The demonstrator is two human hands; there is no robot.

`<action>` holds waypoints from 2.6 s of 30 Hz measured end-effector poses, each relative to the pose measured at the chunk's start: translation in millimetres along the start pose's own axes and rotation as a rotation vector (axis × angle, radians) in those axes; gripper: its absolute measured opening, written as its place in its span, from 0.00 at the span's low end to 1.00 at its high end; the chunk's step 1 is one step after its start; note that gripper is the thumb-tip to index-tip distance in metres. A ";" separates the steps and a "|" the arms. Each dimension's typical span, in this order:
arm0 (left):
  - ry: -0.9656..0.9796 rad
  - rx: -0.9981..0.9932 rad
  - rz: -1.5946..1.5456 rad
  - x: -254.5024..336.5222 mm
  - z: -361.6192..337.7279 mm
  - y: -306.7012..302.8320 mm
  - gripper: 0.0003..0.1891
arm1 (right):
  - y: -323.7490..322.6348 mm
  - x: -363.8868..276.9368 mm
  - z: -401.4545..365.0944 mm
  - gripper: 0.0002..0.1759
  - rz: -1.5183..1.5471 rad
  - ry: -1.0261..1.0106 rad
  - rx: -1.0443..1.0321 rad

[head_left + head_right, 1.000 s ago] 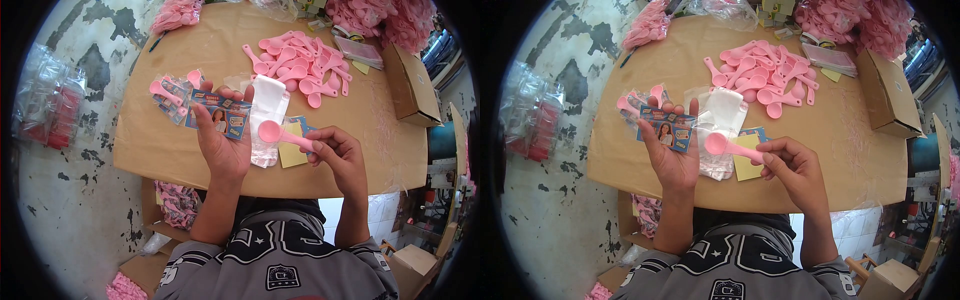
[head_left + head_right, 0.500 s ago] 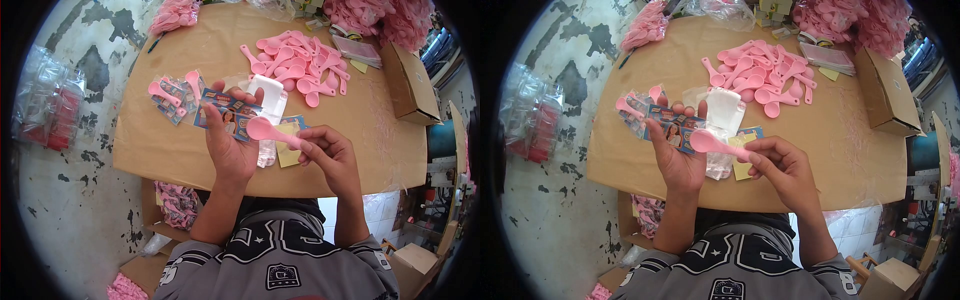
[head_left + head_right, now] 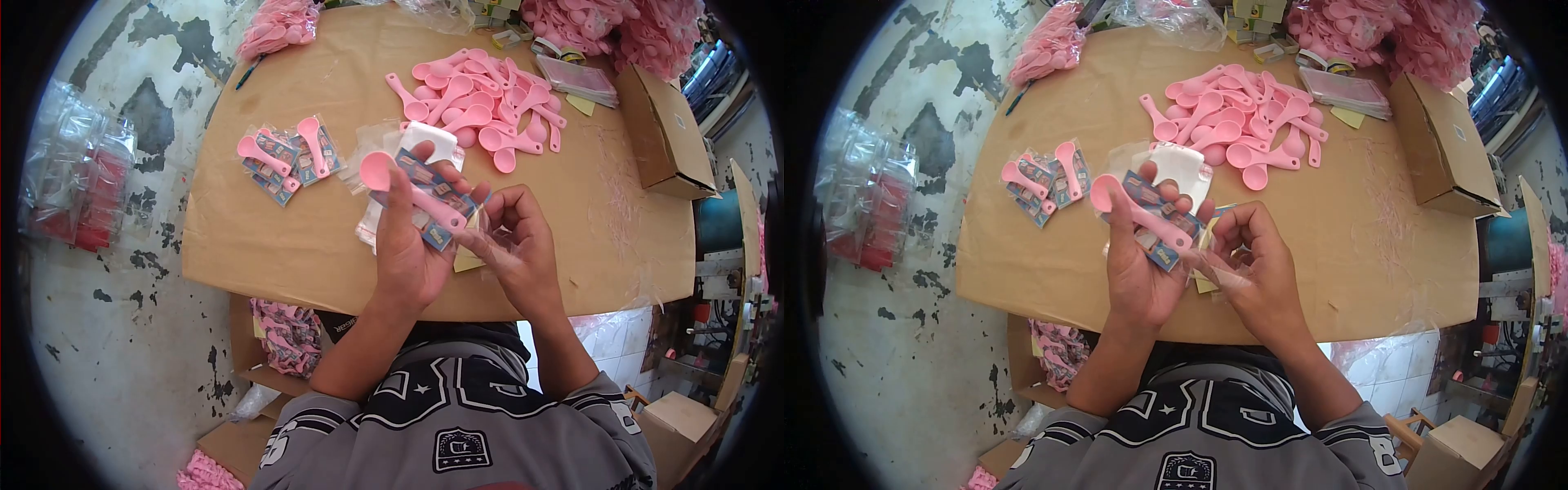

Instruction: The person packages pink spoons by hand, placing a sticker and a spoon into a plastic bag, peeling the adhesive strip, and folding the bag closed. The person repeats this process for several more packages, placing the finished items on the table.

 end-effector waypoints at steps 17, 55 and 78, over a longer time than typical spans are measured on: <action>-0.054 0.121 0.167 31.1 6.9 7.2 0.23 | -41.8 -15.4 -4.4 0.21 -0.734 -0.567 0.218; 0.060 -0.039 1.018 -3.4 -26.5 24.9 0.29 | -26.7 -34.9 13.7 0.19 -0.848 -0.761 0.412; -0.130 0.007 0.938 10.9 -22.4 21.5 0.17 | -95.3 -8.2 31.7 0.04 0.269 -0.420 0.529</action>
Point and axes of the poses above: each hand's wrist, its own z-axis towards the middle knuckle, its own y-axis out of the palm, x = y × z, the point moved 1 cm from there along z, towards the middle knuckle, and after that the axes turned 10 degrees about -z, right-handed, at the moved point
